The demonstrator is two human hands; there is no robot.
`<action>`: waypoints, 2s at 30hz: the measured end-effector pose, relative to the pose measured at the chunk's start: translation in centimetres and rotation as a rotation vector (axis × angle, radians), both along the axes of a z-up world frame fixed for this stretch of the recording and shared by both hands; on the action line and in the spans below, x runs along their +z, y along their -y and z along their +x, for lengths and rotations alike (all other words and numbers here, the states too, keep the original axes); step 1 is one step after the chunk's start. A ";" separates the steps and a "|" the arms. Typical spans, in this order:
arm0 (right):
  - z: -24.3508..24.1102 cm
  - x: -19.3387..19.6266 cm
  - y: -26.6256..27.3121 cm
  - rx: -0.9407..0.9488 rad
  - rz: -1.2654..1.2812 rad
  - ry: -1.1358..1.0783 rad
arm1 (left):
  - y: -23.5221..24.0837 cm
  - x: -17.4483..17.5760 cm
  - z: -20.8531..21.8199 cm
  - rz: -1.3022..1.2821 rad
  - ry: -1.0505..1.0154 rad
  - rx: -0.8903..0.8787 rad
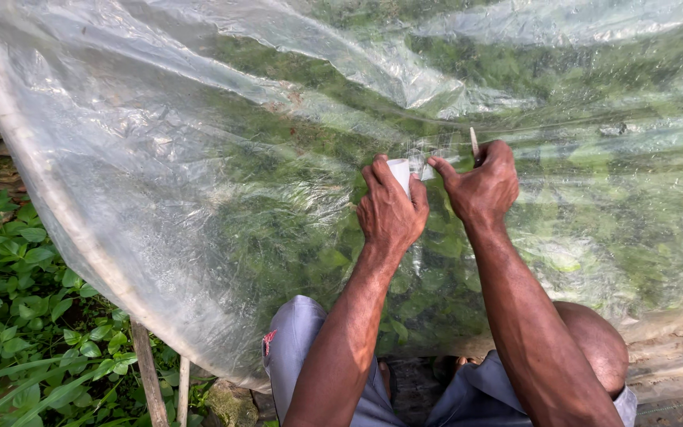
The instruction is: The person sits on the ground and uses scissors to cut pieces of clear tape, then applies them to a plastic sheet covering a greenhouse tunnel. They walk between tunnels and repeat the taping process at another location.
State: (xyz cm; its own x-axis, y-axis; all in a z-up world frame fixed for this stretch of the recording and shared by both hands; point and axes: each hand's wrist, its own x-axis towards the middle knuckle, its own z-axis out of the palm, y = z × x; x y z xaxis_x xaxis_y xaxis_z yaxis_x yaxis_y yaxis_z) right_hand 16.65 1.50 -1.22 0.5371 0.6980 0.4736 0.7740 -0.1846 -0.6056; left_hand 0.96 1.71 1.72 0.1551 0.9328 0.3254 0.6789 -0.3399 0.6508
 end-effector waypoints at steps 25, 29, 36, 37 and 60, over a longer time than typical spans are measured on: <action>1.3 -2.0 -1.0 -0.034 0.023 -0.023 | -0.2 -0.7 -0.3 0.026 0.024 -0.018; 1.3 -2.7 -1.5 -0.044 0.048 0.017 | -0.1 -0.6 -0.3 0.019 0.021 -0.011; 1.5 -2.9 -1.5 -0.050 0.023 -0.025 | -0.1 -0.7 -0.4 0.035 0.035 -0.003; 1.1 -2.9 -1.4 -0.031 0.023 -0.014 | 0.0 -0.8 -0.4 0.024 0.037 -0.006; -2.9 -1.3 -0.7 0.074 -0.006 0.006 | -0.3 -1.4 -0.2 0.120 0.036 0.019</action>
State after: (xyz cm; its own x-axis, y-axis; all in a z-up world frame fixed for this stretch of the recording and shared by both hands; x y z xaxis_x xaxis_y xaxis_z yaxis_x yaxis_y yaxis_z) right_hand 13.76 2.24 -2.54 0.4811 0.7382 0.4728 0.7895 -0.1305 -0.5997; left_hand 0.79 2.03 0.29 0.1243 0.8893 0.4400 0.6631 -0.4044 0.6299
